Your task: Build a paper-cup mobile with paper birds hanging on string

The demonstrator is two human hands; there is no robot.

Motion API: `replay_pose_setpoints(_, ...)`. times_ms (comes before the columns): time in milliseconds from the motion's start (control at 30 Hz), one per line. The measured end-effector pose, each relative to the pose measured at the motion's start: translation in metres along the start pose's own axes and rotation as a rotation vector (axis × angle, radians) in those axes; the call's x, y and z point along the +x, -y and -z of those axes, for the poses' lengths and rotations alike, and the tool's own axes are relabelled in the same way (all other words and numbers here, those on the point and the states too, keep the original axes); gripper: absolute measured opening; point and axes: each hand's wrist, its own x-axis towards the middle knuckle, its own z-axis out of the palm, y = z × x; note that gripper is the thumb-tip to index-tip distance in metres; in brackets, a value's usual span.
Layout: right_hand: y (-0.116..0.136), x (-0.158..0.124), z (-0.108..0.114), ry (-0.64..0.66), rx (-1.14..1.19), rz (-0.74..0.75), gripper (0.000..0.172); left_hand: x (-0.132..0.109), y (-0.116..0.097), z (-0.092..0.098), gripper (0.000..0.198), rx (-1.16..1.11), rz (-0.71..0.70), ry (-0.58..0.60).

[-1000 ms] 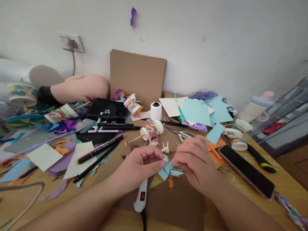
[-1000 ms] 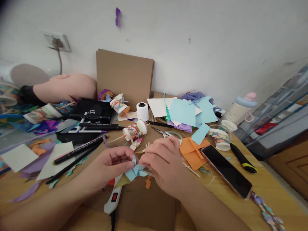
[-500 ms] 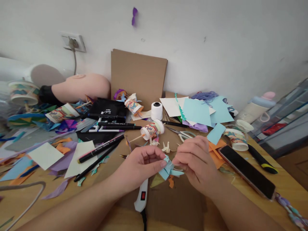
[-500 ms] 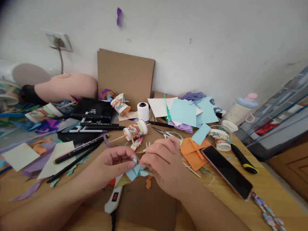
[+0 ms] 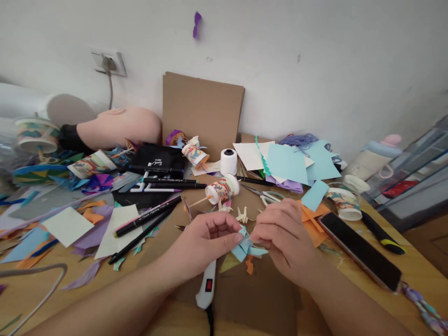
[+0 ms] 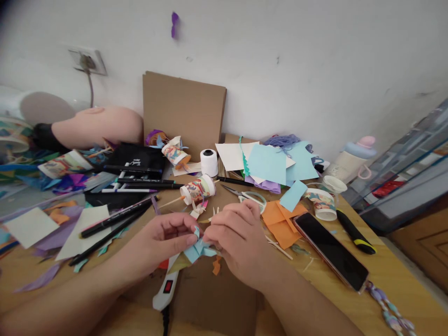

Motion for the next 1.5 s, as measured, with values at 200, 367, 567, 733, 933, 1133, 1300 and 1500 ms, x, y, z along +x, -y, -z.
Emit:
replay_pose_setpoints(200,-0.0003,-0.0005,0.0006,-0.013,0.027,0.004,0.021,0.0011,0.0024,0.0014,0.028,0.001,-0.017,-0.011)
replay_pose_setpoints(367,-0.0014,-0.0027,0.0015,-0.026,0.048,-0.002,0.019,0.0003,0.0018,0.0014,0.026,0.02,-0.021,0.004)
replay_pose_setpoints(567,-0.0017,-0.0016,-0.0007,0.004,0.059,-0.017,0.022,0.0007,0.0037,0.0018,0.025,0.032,-0.031,0.015)
replay_pose_setpoints(733,-0.0017,-0.0004,-0.0013,0.002,0.048,-0.022,0.022,0.0002,0.0038,0.0016,0.027,0.014,-0.024,0.014)
replay_pose_setpoints(933,-0.0015,0.0,-0.0017,0.01,0.033,-0.022,0.025,-0.0001,0.0028,0.0014,0.028,0.005,-0.017,0.01)
replay_pose_setpoints(1133,-0.0017,-0.0002,-0.0028,0.009,0.015,-0.019,0.024,-0.0002,0.0023,0.0017,0.026,0.005,-0.032,0.035)
replay_pose_setpoints(1300,-0.0027,-0.0009,-0.0026,0.02,0.008,-0.029,0.023,-0.0004,0.002,0.0016,0.026,0.0,-0.035,0.036)
replay_pose_setpoints(1500,-0.0023,-0.0005,-0.0029,0.011,-0.015,-0.022,0.024,-0.0003,0.002,0.0007,0.029,-0.033,-0.002,0.024)
